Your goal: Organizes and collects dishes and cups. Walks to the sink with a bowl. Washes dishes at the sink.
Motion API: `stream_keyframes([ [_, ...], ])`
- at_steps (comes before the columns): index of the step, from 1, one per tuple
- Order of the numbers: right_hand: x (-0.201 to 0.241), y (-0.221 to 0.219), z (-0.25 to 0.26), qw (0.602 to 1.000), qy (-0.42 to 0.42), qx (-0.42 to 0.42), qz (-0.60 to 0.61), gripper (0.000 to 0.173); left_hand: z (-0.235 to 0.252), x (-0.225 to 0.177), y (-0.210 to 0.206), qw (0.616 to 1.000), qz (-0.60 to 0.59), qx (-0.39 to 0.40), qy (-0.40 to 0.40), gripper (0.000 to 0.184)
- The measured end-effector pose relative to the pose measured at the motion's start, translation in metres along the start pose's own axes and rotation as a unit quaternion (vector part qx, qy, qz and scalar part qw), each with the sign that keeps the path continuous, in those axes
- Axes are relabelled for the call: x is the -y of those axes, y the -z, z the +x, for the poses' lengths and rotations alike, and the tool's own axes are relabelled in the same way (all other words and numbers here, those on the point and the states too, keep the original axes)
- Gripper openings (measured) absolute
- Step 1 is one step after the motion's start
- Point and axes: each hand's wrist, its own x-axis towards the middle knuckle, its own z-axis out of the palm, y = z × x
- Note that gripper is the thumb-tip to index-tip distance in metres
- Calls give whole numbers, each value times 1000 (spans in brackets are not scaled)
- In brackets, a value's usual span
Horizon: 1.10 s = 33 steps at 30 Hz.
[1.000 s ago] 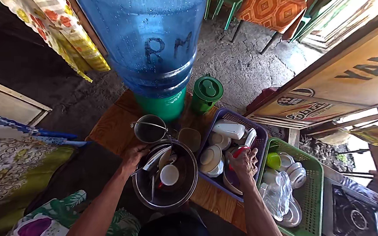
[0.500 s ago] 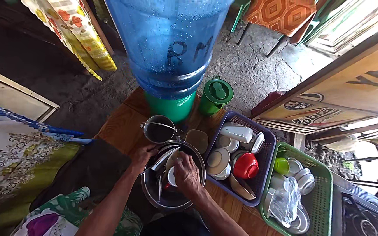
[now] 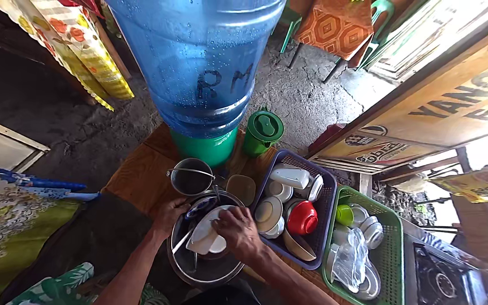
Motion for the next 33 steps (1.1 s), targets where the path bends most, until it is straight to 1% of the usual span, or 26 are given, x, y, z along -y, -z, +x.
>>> stream_keyframes([
  [2,-12,46,-10,996,-30,-76,22,19,0,1,-1,1000,2,-9,-7,17],
  [3,-26,68,-14,992,-43,-113,19,19,0,1,-2,1000,1,-13,-1,18],
  [5,-65,102,-24,984,-70,-164,-8,19,0,1,-2,1000,-2,-17,7,17],
  [7,-112,122,-31,974,-110,-183,-73,20,-1,0,-2,1000,-2,-21,9,17],
  [9,-161,124,-39,964,-169,-160,-132,21,1,1,-2,1000,7,-21,10,18],
  [11,-203,116,-45,956,-223,-120,-149,21,2,2,-1,999,24,-25,12,18],
  [13,-236,102,-50,952,-245,-96,-157,22,1,2,-1,999,31,-28,13,17],
  [16,-261,86,-56,954,-262,-64,-135,21,0,-1,-2,999,30,-30,12,15],
  [19,-267,80,-59,951,-287,-18,-112,26,1,1,-1,999,29,-27,3,17],
  [20,-266,83,-59,947,-302,9,-108,32,1,2,-1,999,28,-29,4,17],
  [22,-255,96,-55,932,-336,74,-111,49,1,3,-1,999,21,-26,4,17],
  [23,-246,102,-51,927,-347,83,-113,54,2,3,-1,1000,17,-23,1,17],
  [24,-233,106,-47,927,-353,69,-111,54,2,3,-1,1000,14,-19,-2,17],
  [26,-192,101,-32,929,-364,44,-61,43,2,3,-1,1000,5,-17,-5,16],
  [27,-161,91,-22,928,-369,45,-8,36,1,3,0,1000,3,-19,-4,15],
  [28,-125,76,-11,920,-380,64,65,31,1,3,0,1000,4,-19,-2,15],
  [29,-88,58,1,895,-405,106,157,32,2,3,-1,1000,5,-18,0,15],
  [30,-55,33,13,853,-432,144,254,37,2,3,-1,1000,7,-16,4,17],
  [31,-29,6,24,801,-454,180,347,45,2,3,-1,1000,6,-13,5,19],
  [32,-9,-22,35,751,-475,198,414,51,2,3,-2,1000,4,-8,3,20],
  [33,5,-48,45,712,-496,201,455,56,1,3,-1,1000,1,-2,-1,20],
])
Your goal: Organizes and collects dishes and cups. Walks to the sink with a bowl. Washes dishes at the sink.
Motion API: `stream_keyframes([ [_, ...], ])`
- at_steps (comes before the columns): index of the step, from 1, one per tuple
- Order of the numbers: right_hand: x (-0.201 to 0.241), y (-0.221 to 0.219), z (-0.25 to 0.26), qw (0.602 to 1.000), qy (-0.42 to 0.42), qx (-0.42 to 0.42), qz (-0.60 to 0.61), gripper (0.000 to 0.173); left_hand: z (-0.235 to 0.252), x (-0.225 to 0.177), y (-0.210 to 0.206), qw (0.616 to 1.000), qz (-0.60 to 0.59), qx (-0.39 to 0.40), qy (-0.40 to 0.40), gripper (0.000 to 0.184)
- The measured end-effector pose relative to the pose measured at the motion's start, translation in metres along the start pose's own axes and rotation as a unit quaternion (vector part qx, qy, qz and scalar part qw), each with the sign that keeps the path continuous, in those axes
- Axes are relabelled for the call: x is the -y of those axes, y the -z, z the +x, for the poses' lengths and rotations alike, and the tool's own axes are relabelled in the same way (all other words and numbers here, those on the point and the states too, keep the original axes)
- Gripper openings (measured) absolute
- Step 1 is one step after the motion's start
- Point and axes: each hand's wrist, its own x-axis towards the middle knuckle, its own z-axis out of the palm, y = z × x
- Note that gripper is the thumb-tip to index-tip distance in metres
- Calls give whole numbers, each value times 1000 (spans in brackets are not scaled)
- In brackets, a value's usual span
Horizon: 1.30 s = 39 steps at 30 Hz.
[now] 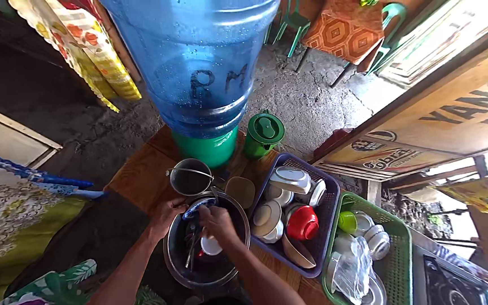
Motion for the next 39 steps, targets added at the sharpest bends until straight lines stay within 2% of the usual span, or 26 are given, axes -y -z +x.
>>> stream_keyframes([
  [3,0,-45,41,994,-61,-31,86,61,1,-1,3,1000,-12,8,-1,19],
  [8,-3,-54,49,986,-91,-106,92,39,1,-2,1,1000,8,9,-1,18],
  [11,-15,-42,9,978,-26,-81,191,32,0,-2,0,1000,11,9,-7,19],
  [14,-21,-8,-59,957,61,-36,283,30,-1,0,-1,1000,6,2,-4,19],
  [16,-22,27,-112,944,135,-67,293,28,-1,1,-2,1000,7,-11,-5,19],
  [18,-25,75,-156,947,205,-162,185,23,-2,1,-3,1000,0,-19,0,20],
  [20,-27,140,-185,933,221,-274,-79,22,-2,2,-3,1000,-4,-22,3,21],
  [21,-27,175,-193,897,209,-311,-235,24,-2,1,-3,1000,-2,-22,6,22],
  [22,-25,211,-198,853,188,-314,-372,27,-3,1,-3,1000,0,-22,10,22],
  [24,-14,271,-199,791,115,-261,-541,27,-3,-1,-3,1000,8,-23,13,21],
  [28,-1,351,-170,718,13,-117,-686,20,-2,-3,-4,999,23,-21,11,22],
  [30,0,367,-148,677,-29,-38,-734,20,-3,-4,-3,999,27,-22,15,23],
  [33,4,368,-123,614,-76,58,-783,22,-2,-2,-4,999,25,-28,14,25],
  [36,0,369,-98,558,-67,88,-822,24,-3,-2,-5,999,32,-36,12,26],
  [39,-4,370,-74,543,-46,54,-837,21,-2,-2,-6,998,36,-41,14,26],
])
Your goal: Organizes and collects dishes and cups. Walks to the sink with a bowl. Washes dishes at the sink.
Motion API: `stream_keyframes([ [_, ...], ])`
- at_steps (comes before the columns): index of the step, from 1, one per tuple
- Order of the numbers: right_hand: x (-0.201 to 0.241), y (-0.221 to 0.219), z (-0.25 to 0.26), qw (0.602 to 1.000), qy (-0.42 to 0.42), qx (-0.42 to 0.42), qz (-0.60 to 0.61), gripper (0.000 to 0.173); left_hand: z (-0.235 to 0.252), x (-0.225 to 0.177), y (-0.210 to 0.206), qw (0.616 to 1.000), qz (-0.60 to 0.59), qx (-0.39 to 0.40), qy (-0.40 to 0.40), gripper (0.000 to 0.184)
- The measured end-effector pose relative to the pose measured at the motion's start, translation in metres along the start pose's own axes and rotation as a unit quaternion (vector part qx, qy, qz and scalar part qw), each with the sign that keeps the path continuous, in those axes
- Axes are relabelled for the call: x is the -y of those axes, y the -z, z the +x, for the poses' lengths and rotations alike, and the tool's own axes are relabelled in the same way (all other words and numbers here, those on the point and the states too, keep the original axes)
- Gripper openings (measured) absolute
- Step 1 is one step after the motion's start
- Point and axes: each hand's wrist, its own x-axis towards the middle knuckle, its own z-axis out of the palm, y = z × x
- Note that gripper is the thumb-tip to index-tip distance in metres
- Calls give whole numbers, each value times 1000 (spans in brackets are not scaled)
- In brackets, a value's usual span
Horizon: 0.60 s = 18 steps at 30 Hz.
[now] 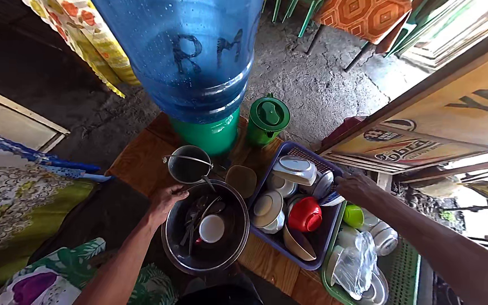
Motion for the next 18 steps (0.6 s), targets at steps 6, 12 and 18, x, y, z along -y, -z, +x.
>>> stream_keyframes([
  [6,0,-4,28,993,-67,-71,60,18,1,0,1,1000,9,0,-1,27],
  [12,98,44,-7,892,-95,-268,352,28,4,3,4,1000,2,3,-4,24],
  [18,284,80,3,830,20,-188,525,35,-1,2,5,1000,-5,-7,-3,23],
])
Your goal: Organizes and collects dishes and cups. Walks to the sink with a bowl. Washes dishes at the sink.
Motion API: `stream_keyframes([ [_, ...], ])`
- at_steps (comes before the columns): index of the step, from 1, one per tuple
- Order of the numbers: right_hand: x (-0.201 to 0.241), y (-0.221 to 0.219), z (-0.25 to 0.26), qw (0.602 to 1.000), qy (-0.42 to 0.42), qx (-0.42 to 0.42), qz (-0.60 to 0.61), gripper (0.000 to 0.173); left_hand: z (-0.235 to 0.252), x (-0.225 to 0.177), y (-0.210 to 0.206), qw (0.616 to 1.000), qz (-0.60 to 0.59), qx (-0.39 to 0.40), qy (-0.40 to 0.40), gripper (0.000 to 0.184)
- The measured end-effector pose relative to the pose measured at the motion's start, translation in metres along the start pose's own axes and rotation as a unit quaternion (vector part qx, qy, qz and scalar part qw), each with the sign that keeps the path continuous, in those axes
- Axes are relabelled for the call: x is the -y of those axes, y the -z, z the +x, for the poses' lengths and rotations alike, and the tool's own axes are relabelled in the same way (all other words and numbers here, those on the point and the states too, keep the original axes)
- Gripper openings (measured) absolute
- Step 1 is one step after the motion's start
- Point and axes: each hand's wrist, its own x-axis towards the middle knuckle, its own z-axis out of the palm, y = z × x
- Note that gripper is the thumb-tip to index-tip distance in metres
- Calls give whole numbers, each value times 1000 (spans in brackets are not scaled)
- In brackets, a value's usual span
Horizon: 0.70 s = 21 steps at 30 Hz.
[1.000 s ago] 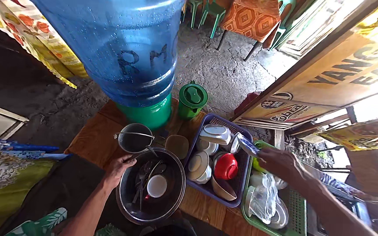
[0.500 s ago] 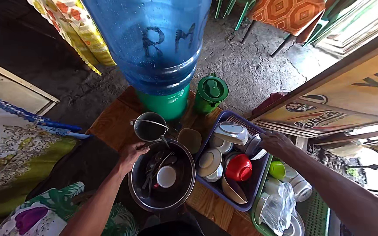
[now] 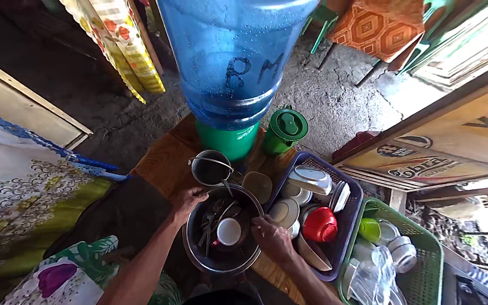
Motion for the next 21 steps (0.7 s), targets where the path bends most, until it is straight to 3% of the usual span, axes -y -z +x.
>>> stream_keyframes([
  [3,12,-41,20,996,-16,-76,34,33,-3,-2,0,1000,5,-8,6,21],
  [6,36,-46,51,994,-15,-107,10,33,-3,0,0,1000,6,-4,4,20],
  [11,81,-34,110,994,-81,-49,-49,41,-7,-2,7,998,2,47,-38,25],
  [14,91,-33,122,992,-103,-27,-65,45,-19,10,19,997,-5,63,-50,47],
  [16,91,-34,126,991,-106,-30,-74,42,-39,25,23,999,-8,34,-7,62],
  [18,92,-36,126,991,-107,-35,-76,39,-69,42,20,994,-49,14,98,69],
  [21,92,-38,121,992,-109,-37,-58,37,-112,62,-1,957,-169,9,237,47],
])
